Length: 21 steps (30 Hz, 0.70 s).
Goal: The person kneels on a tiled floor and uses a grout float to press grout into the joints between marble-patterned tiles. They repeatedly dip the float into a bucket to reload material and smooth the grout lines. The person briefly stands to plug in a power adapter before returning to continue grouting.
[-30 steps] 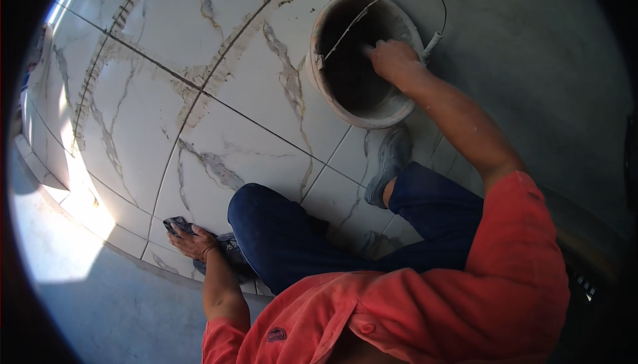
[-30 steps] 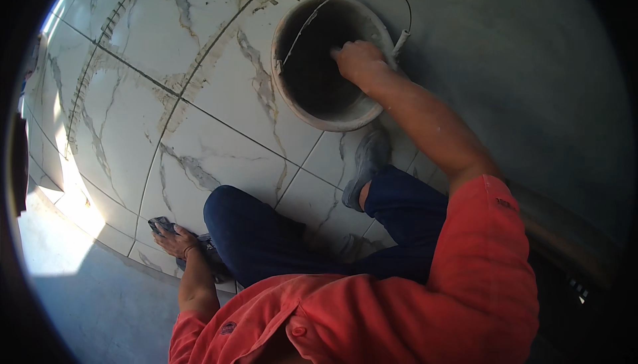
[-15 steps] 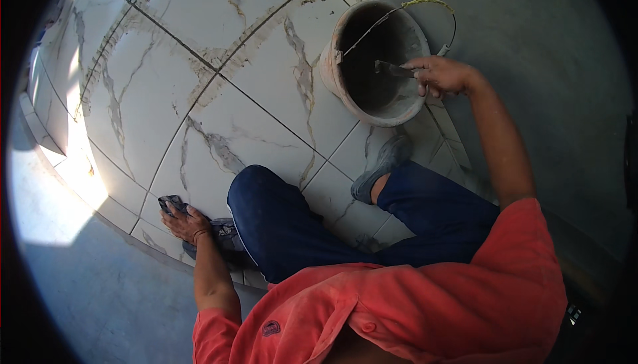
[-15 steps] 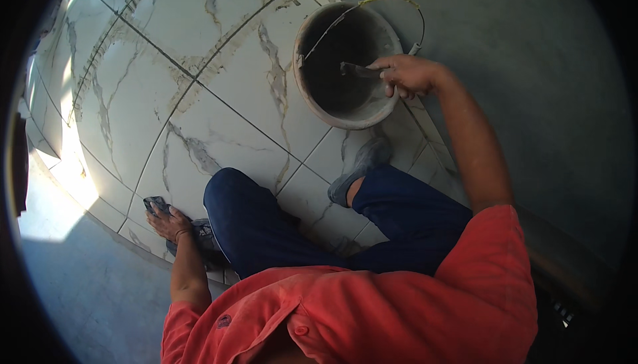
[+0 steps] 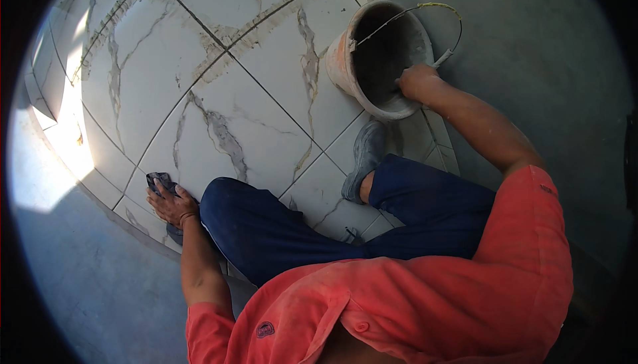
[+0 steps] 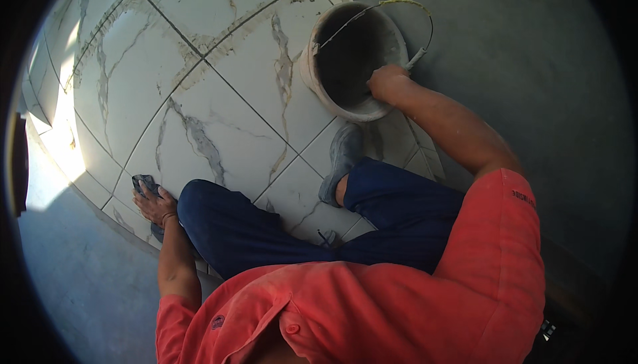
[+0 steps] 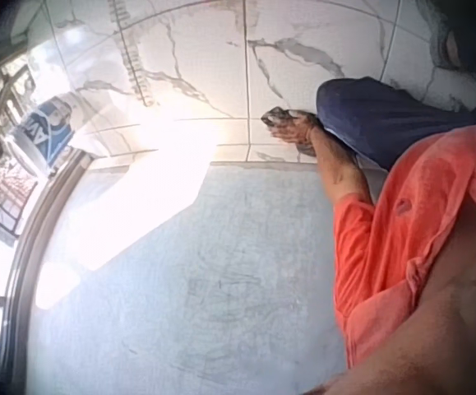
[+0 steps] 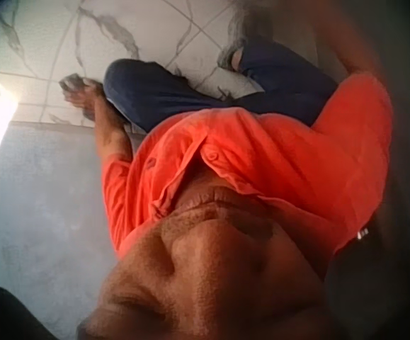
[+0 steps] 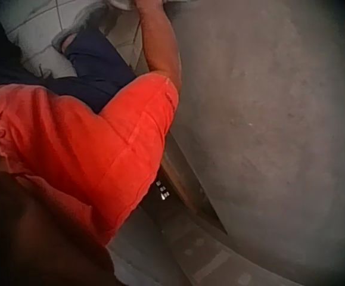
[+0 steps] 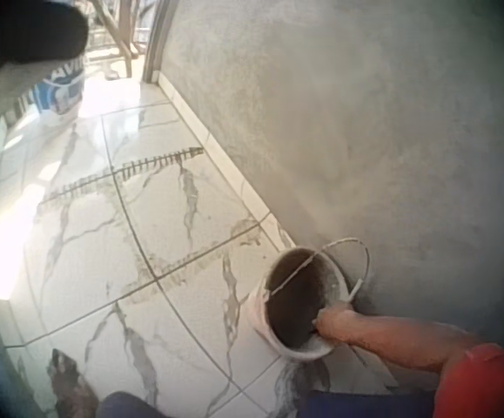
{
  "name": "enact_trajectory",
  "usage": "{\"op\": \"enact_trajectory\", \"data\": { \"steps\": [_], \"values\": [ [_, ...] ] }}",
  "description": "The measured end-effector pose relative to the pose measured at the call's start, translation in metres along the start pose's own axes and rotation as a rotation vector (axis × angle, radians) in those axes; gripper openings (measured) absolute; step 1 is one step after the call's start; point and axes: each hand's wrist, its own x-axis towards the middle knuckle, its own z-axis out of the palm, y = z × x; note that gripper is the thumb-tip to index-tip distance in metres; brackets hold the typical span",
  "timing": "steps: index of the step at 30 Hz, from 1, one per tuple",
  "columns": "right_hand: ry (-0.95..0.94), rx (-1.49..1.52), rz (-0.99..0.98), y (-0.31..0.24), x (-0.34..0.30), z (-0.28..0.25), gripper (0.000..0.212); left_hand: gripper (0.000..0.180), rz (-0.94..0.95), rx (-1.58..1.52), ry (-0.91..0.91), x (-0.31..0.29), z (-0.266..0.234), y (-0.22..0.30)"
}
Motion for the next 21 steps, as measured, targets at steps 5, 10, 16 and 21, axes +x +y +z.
{"op": "enact_trajectory", "data": {
  "steps": [5, 10, 16, 21],
  "values": [
    [-0.114, -0.061, 0.012, 0.008, -0.017, -0.034, 0.031, 0.072, 0.031, -0.021, 0.042, -0.001, 0.01, -0.015],
    [-0.234, 0.43, -0.14, 0.054, -0.082, -0.089, 0.041, 0.072, 0.033, -0.036, 0.048, -0.006, 0.01, 0.0],
    [-0.271, 1.241, -0.474, 0.034, -0.116, -0.111, 0.044, 0.074, 0.015, -0.068, -0.054, 0.003, 0.002, -0.02],
    [-0.09, 1.206, -0.627, -0.085, -0.104, -0.14, 0.053, 0.076, 0.076, -0.109, 0.045, 0.024, 0.003, -0.021]
  ]
}}
